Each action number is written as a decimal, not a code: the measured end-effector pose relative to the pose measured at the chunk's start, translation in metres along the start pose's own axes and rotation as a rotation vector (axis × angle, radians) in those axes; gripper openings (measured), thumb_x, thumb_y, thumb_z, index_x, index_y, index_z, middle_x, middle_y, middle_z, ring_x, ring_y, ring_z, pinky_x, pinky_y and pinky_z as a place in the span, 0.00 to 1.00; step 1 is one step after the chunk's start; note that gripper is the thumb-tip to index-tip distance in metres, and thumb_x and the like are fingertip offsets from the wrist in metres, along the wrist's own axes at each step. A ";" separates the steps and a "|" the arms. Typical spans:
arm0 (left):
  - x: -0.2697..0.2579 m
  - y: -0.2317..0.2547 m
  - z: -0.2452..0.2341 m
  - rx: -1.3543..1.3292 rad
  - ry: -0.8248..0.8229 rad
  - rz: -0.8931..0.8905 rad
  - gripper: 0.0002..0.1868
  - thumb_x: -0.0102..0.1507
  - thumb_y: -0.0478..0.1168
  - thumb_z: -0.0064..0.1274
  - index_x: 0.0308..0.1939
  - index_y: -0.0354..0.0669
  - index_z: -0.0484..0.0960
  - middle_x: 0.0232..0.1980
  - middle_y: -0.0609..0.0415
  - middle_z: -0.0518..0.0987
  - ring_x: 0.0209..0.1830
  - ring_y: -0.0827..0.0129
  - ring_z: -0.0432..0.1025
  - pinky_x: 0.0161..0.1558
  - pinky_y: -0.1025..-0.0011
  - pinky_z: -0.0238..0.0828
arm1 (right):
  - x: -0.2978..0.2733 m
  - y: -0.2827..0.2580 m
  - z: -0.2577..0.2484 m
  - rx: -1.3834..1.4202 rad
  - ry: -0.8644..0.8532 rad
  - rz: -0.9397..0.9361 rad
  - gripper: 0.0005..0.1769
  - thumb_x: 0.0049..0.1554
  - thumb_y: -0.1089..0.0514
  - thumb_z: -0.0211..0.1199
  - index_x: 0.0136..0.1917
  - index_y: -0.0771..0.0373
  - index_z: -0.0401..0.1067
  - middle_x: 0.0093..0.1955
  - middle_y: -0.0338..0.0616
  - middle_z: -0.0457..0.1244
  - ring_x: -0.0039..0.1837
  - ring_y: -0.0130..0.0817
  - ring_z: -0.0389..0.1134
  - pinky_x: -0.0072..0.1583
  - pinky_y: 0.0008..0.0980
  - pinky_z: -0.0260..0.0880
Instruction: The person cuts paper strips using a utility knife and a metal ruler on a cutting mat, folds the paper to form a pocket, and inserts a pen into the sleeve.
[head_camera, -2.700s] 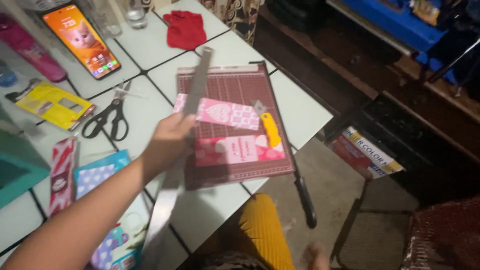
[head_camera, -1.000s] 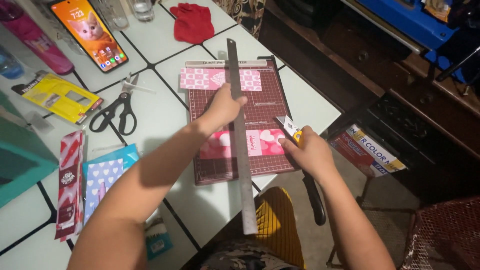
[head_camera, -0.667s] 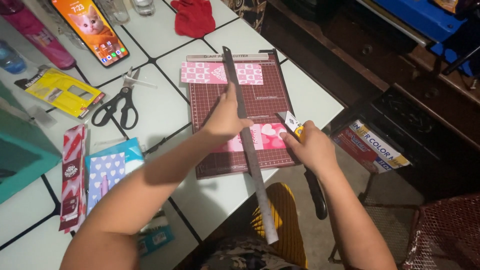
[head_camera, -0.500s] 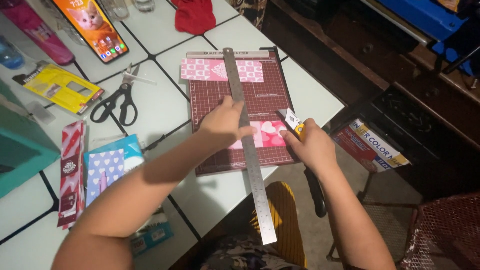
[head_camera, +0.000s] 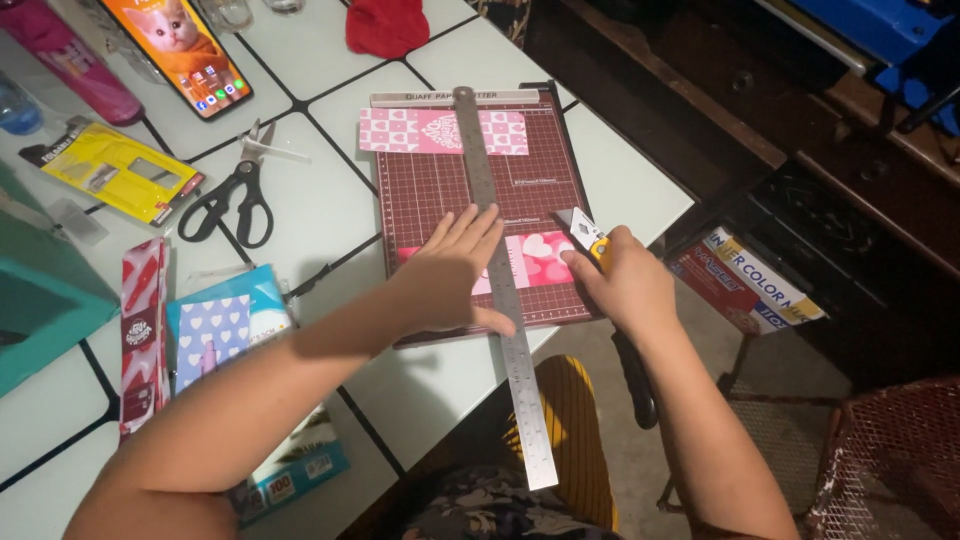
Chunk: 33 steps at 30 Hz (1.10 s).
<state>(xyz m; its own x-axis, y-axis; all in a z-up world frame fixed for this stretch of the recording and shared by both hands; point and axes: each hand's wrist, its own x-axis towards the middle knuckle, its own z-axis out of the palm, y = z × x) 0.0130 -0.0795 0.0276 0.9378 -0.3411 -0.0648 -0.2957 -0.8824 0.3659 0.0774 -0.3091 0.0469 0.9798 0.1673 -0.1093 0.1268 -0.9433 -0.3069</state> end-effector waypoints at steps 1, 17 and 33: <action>-0.002 0.000 0.001 -0.001 0.000 -0.003 0.73 0.50 0.84 0.52 0.78 0.31 0.49 0.82 0.36 0.45 0.83 0.44 0.39 0.79 0.47 0.28 | 0.000 0.001 0.001 -0.001 -0.003 -0.002 0.37 0.61 0.33 0.61 0.64 0.69 0.69 0.55 0.61 0.69 0.62 0.58 0.71 0.57 0.51 0.71; -0.004 -0.010 0.003 0.061 0.000 -0.006 0.59 0.62 0.80 0.36 0.78 0.35 0.51 0.81 0.38 0.47 0.82 0.49 0.43 0.77 0.49 0.33 | 0.008 0.022 0.002 0.155 0.050 -0.075 0.34 0.62 0.34 0.60 0.60 0.69 0.70 0.50 0.64 0.69 0.56 0.64 0.71 0.54 0.55 0.69; -0.022 0.009 0.051 0.222 0.107 0.595 0.36 0.64 0.52 0.55 0.72 0.41 0.68 0.76 0.27 0.59 0.73 0.31 0.56 0.64 0.40 0.58 | 0.026 0.043 0.049 0.993 -0.014 -0.265 0.09 0.68 0.56 0.54 0.57 0.64 0.63 0.31 0.44 0.61 0.32 0.33 0.63 0.39 0.30 0.58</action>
<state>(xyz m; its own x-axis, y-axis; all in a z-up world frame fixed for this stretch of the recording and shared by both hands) -0.0197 -0.0965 -0.0145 0.6113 -0.7690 0.1870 -0.7908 -0.6023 0.1087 0.1003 -0.3317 -0.0158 0.9362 0.3450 0.0666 0.1474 -0.2137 -0.9657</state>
